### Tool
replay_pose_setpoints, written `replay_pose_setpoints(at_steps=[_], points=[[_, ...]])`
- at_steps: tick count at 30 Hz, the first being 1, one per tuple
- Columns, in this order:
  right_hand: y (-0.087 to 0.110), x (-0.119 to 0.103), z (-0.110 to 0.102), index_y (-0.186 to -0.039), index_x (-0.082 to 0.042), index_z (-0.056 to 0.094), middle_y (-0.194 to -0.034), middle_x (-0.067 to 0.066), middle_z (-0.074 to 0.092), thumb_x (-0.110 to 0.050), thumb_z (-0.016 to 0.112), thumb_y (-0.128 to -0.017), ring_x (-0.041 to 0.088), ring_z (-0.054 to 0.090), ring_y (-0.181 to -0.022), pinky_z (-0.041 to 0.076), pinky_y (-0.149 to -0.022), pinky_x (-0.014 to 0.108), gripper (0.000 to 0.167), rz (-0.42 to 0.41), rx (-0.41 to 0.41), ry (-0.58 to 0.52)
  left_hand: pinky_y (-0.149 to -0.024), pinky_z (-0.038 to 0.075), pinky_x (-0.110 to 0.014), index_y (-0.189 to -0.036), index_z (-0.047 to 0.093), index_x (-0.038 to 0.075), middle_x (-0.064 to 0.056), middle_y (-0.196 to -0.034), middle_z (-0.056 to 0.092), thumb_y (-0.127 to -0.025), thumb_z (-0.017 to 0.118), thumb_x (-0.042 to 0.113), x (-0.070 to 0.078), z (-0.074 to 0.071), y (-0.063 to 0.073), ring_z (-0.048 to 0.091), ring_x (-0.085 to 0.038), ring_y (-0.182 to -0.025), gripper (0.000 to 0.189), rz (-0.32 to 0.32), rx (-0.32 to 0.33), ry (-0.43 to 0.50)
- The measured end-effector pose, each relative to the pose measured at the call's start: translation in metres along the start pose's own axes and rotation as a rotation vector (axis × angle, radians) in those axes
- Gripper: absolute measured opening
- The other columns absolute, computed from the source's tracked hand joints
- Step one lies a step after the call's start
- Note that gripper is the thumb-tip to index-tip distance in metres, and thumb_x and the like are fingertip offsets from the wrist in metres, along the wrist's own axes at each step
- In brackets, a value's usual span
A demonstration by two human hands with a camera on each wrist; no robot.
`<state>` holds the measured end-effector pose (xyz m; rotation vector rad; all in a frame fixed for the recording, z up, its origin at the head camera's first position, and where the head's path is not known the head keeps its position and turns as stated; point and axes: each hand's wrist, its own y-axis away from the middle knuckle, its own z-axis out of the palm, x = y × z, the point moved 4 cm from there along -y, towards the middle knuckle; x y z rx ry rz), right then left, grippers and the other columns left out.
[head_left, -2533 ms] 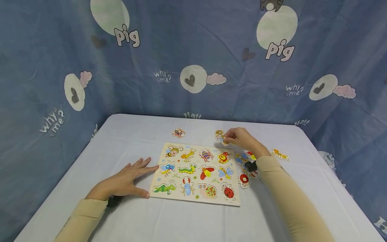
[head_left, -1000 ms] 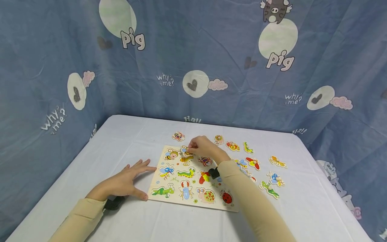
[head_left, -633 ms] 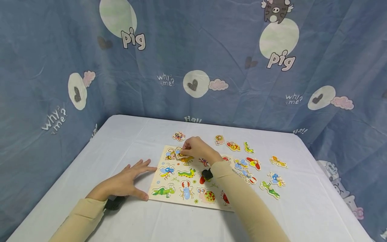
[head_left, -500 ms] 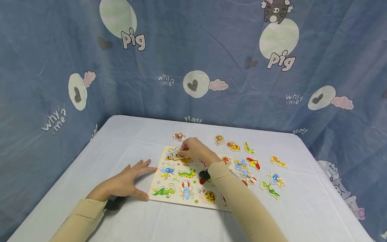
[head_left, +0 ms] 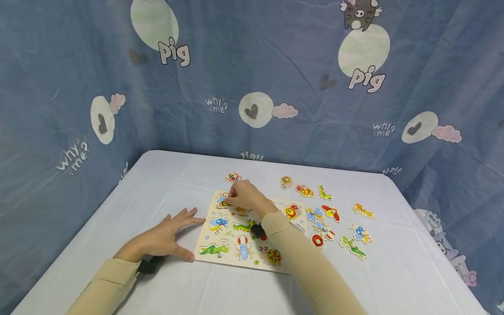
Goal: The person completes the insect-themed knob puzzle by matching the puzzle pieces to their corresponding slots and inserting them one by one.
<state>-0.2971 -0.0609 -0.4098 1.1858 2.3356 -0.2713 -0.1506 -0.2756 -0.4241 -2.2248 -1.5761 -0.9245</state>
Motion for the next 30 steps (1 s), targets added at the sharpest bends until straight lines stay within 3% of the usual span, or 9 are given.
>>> replay_pose_setpoints(at_steps=[2,5,13,30], points=[[0.0,-0.002,0.0,-0.086,-0.013,0.077,-0.071,-0.004,0.065,-0.031,0.076,-0.102,0.008,0.049,-0.06,0.047,-0.07,0.025,0.025,-0.005,0.006,0.015,-0.126,-0.001,-0.082,-0.157,0.056,0.022,-0.025,-0.177,0.024,-0.067,0.1,0.044,0.0,0.0,-0.001,0.009,-0.056,-0.164,0.103,0.0,-0.001,-0.001],[0.0,-0.005,0.001,-0.085,-0.013,0.076,-0.071,-0.005,0.064,-0.032,0.076,-0.102,0.008,0.049,-0.061,0.047,-0.073,0.027,0.026,0.003,0.018,0.026,-0.125,0.0,-0.082,-0.157,0.056,0.021,-0.026,-0.177,0.024,-0.067,0.1,0.043,0.0,0.001,-0.001,0.009,-0.056,-0.164,0.102,0.009,-0.002,-0.004],[-0.002,-0.011,0.007,-0.08,-0.015,0.077,-0.062,-0.007,0.058,-0.031,0.077,-0.102,0.005,0.046,-0.053,0.038,-0.052,0.019,0.027,0.025,-0.004,0.016,-0.125,-0.001,-0.082,-0.156,0.056,0.021,-0.025,-0.177,0.024,-0.067,0.101,0.044,-0.002,0.001,0.0,0.009,-0.056,-0.164,0.103,0.001,-0.002,-0.004],[-0.004,-0.016,0.006,-0.083,-0.013,0.077,-0.068,-0.006,0.062,-0.029,0.077,-0.101,0.007,0.046,-0.055,0.038,-0.055,0.02,0.024,0.076,0.008,0.062,-0.124,0.0,-0.084,-0.154,0.059,0.021,-0.027,-0.176,0.026,-0.067,0.101,0.043,0.002,0.001,-0.001,0.011,-0.058,-0.163,0.1,0.016,0.006,-0.008]])
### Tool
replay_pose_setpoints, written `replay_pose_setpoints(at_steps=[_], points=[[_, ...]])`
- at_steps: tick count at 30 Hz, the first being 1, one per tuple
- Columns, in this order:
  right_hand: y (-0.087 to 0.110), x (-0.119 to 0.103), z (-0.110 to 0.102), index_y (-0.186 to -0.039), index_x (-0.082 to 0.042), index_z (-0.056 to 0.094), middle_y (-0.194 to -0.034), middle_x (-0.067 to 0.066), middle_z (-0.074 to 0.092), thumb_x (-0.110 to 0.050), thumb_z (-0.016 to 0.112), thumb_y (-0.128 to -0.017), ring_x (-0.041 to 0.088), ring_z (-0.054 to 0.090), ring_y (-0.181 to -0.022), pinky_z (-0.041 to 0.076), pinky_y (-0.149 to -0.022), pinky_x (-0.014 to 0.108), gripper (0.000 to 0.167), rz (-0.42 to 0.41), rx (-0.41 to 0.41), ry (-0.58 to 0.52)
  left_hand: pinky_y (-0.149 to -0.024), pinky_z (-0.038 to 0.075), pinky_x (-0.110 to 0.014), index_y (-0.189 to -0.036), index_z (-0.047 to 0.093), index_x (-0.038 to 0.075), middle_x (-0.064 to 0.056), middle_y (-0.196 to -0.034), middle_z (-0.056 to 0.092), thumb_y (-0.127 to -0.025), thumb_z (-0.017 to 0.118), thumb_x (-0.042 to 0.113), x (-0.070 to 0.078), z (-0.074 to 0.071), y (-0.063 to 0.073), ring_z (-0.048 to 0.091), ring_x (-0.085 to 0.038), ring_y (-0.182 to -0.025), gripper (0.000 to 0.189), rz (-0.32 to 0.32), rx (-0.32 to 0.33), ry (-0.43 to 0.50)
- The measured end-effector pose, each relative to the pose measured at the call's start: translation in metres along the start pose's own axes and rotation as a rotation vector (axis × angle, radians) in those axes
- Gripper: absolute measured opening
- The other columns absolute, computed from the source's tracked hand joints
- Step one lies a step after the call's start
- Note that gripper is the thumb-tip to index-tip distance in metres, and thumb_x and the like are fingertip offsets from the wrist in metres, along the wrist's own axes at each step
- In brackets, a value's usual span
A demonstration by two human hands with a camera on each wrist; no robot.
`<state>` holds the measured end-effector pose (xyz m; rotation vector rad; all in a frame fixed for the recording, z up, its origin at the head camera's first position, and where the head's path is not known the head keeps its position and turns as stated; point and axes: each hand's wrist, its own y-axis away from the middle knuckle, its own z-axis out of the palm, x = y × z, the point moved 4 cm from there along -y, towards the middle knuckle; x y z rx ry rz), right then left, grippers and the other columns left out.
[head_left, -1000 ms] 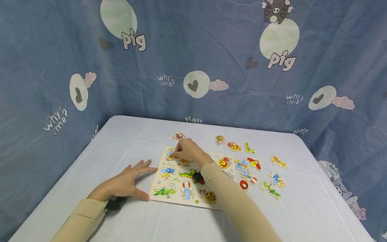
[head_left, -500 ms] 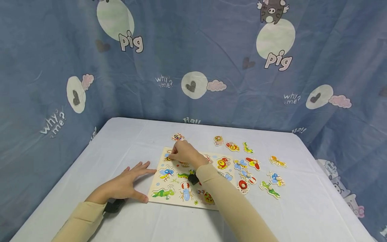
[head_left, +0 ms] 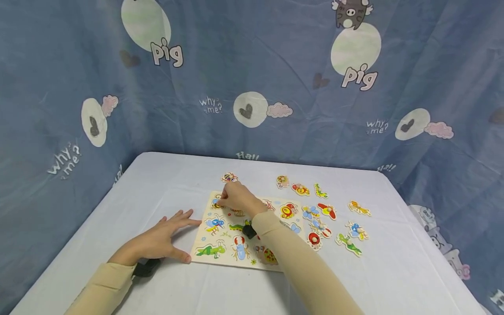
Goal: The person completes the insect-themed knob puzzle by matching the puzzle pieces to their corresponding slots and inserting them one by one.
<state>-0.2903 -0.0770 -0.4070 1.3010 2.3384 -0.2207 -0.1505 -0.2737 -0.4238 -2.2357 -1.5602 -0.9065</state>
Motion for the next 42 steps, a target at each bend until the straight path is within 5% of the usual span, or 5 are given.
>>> replay_pose_setpoints(at_steps=[15,27,42], points=[[-0.001,0.004,-0.011,-0.087,-0.014,0.083,-0.068,-0.006,0.066,-0.031,0.077,-0.101,0.007,0.046,-0.056,0.038,-0.054,0.02,0.024,-0.01,-0.022,-0.025,-0.123,0.001,-0.085,-0.154,0.059,0.02,-0.027,-0.176,0.026,-0.067,0.101,0.043,0.004,-0.003,-0.005,0.011,-0.058,-0.162,0.1,0.023,0.009,-0.007],[0.009,0.007,-0.019,-0.113,-0.012,0.083,-0.106,0.002,0.081,-0.03,0.073,-0.104,0.007,0.065,-0.079,0.054,-0.074,0.022,0.022,-0.068,-0.111,-0.082,-0.122,0.001,-0.085,-0.154,0.058,0.02,-0.028,-0.175,0.025,-0.067,0.101,0.043,0.002,-0.001,-0.003,0.01,-0.058,-0.163,0.1,0.013,0.007,-0.005],[0.03,0.042,-0.045,-0.117,-0.011,0.082,-0.113,0.006,0.08,-0.027,0.071,-0.106,0.013,0.067,-0.091,0.057,-0.08,0.027,0.022,-0.046,-0.083,-0.092,-0.119,-0.002,-0.088,-0.154,0.061,0.028,-0.033,-0.175,0.021,-0.067,0.1,0.043,0.001,0.004,-0.003,0.007,-0.064,-0.16,0.096,0.041,-0.007,0.006]])
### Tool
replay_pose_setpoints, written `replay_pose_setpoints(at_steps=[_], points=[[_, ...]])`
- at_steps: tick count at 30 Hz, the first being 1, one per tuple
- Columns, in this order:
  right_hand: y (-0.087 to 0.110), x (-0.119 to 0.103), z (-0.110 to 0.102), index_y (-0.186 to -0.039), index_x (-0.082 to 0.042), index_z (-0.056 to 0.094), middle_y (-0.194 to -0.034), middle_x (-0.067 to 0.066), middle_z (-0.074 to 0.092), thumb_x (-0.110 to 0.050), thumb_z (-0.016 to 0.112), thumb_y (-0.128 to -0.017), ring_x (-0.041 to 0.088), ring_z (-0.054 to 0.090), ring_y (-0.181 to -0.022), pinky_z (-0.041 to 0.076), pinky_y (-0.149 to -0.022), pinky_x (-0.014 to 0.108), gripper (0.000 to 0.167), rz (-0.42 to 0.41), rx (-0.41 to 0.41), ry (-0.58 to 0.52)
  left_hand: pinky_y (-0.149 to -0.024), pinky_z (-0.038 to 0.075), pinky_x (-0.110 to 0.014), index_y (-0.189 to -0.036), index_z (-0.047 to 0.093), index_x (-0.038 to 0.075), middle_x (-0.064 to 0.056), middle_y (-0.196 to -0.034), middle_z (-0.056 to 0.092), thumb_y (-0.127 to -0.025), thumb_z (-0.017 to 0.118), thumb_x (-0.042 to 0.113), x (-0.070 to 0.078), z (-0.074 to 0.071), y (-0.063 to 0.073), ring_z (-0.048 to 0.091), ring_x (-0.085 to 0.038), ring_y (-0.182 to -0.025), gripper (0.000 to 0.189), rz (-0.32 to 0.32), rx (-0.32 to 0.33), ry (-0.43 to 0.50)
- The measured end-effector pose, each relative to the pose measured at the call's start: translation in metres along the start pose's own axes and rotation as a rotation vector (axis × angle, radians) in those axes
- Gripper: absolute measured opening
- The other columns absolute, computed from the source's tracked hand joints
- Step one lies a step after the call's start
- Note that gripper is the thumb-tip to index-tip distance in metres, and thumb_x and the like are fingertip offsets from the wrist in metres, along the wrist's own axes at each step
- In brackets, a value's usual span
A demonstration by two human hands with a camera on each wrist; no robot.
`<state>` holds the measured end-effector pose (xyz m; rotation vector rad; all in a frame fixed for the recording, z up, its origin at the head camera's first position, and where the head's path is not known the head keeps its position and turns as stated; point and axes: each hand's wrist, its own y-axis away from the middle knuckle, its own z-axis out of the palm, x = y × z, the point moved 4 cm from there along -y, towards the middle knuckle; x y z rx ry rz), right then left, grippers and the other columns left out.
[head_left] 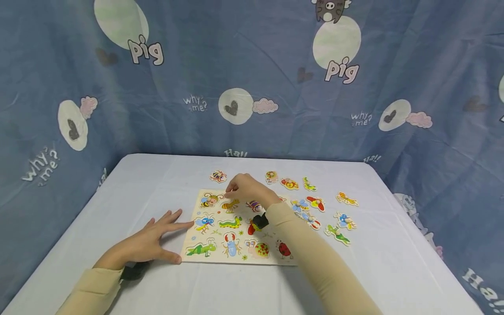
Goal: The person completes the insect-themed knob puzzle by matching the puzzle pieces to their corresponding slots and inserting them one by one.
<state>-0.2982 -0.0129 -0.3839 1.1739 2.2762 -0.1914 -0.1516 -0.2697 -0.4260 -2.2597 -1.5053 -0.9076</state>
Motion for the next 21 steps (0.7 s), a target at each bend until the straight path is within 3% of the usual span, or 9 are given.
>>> replay_pose_setpoints(at_steps=[21], points=[[0.024,0.048,-0.03,-0.115,-0.01,0.083,-0.1,0.004,0.081,-0.026,0.073,-0.104,0.011,0.059,-0.077,0.048,-0.07,0.023,0.022,0.06,0.078,0.017,-0.119,-0.001,-0.088,-0.152,0.063,0.029,-0.032,-0.175,0.021,-0.066,0.1,0.042,-0.001,0.001,0.0,0.006,-0.064,-0.16,0.094,0.005,0.003,0.014]])
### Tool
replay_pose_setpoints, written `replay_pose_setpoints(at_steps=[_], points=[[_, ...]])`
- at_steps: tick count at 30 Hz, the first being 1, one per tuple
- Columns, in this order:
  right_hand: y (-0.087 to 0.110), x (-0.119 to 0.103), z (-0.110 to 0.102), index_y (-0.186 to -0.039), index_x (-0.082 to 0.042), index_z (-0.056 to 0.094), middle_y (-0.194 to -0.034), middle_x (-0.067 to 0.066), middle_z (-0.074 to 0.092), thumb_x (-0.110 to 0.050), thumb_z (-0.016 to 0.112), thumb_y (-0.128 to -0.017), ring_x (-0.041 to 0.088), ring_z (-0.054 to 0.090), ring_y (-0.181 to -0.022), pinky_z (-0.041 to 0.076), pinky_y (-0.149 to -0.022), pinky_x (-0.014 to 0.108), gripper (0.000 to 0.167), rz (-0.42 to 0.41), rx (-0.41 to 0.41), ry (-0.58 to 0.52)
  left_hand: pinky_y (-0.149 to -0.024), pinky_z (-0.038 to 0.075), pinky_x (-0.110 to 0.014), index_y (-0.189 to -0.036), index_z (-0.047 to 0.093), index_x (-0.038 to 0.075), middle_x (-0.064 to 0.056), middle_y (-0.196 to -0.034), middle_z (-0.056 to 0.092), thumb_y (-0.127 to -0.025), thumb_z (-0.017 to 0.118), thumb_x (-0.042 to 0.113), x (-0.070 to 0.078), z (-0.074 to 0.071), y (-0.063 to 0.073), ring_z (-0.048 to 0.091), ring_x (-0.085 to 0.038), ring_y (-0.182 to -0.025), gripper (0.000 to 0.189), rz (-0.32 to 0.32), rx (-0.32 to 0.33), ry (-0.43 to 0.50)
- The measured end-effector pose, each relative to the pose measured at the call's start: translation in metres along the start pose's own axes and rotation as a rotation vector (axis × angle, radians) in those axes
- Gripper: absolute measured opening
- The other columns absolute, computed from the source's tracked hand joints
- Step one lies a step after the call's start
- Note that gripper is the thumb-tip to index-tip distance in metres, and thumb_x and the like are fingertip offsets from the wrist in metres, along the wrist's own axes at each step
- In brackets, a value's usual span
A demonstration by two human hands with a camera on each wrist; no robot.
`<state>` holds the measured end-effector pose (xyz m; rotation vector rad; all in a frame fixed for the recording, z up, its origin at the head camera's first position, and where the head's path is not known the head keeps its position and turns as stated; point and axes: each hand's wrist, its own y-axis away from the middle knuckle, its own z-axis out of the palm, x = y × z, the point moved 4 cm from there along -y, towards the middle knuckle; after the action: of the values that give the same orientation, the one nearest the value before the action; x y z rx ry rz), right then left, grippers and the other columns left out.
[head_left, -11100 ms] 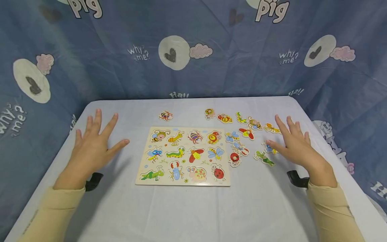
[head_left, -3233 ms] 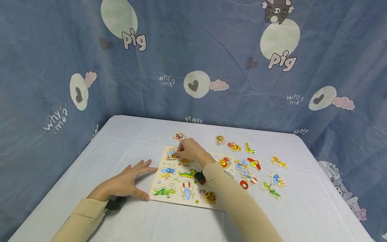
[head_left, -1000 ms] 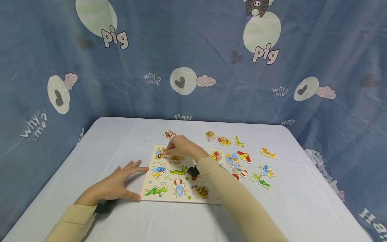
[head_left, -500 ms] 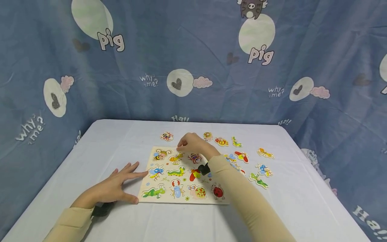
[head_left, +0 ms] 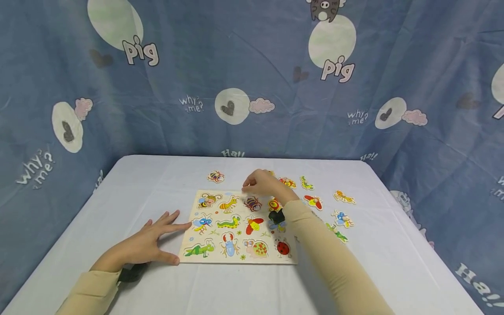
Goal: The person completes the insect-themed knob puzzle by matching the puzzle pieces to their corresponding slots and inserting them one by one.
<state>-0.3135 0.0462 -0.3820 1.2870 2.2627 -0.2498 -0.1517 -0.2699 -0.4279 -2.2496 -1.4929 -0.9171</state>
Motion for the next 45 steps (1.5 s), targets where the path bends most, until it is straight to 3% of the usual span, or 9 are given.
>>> replay_pose_setpoints(at_steps=[5,12,21,33,40,45], points=[[0.01,0.013,-0.011,-0.116,-0.011,0.083,-0.1,0.004,0.08,-0.028,0.073,-0.104,0.013,0.061,-0.083,0.051,-0.077,0.026,0.023,0.057,0.03,0.01,-0.119,-0.001,-0.088,-0.152,0.063,0.029,-0.032,-0.175,0.022,-0.066,0.1,0.043,0.0,-0.001,0.0,0.007,-0.064,-0.16,0.094,0.004,0.006,-0.003],[0.026,0.039,-0.026,-0.116,-0.007,0.082,-0.1,0.007,0.079,-0.027,0.073,-0.104,0.014,0.063,-0.083,0.053,-0.077,0.027,0.025,0.073,0.078,-0.005,-0.119,-0.002,-0.087,-0.152,0.063,0.028,-0.031,-0.175,0.021,-0.065,0.101,0.041,0.0,-0.001,0.001,0.006,-0.064,-0.16,0.095,-0.002,0.004,0.007],[0.047,0.078,-0.038,-0.117,-0.007,0.081,-0.108,0.009,0.079,-0.028,0.072,-0.103,0.019,0.065,-0.093,0.057,-0.085,0.034,0.026,0.175,0.121,-0.064,-0.12,-0.002,-0.087,-0.151,0.063,0.028,-0.032,-0.175,0.022,-0.065,0.101,0.041,0.0,0.0,0.001,0.006,-0.064,-0.16,0.095,-0.009,0.006,0.001],[0.084,0.124,-0.057,-0.122,-0.006,0.078,-0.107,0.013,0.073,-0.031,0.07,-0.104,0.022,0.062,-0.086,0.055,-0.072,0.029,0.032,0.291,0.181,-0.052,-0.119,-0.003,-0.088,-0.152,0.063,0.028,-0.032,-0.175,0.021,-0.065,0.101,0.039,-0.002,0.0,0.0,0.006,-0.065,-0.16,0.096,-0.007,0.002,0.009],[0.105,0.149,-0.066,-0.123,-0.003,0.077,-0.104,0.013,0.072,-0.03,0.069,-0.104,0.022,0.057,-0.088,0.047,-0.071,0.03,0.034,0.331,0.215,-0.04,-0.119,-0.003,-0.088,-0.152,0.063,0.028,-0.032,-0.175,0.021,-0.065,0.101,0.04,-0.003,0.002,0.0,0.005,-0.065,-0.16,0.095,-0.003,-0.001,0.015],[0.117,0.166,-0.07,-0.12,-0.001,0.077,-0.091,0.009,0.067,-0.029,0.07,-0.104,0.021,0.055,-0.083,0.044,-0.068,0.03,0.033,0.348,0.236,-0.053,-0.119,-0.004,-0.087,-0.152,0.063,0.028,-0.032,-0.175,0.02,-0.066,0.101,0.04,-0.002,0.001,0.001,0.004,-0.064,-0.16,0.095,-0.007,-0.001,0.024]])
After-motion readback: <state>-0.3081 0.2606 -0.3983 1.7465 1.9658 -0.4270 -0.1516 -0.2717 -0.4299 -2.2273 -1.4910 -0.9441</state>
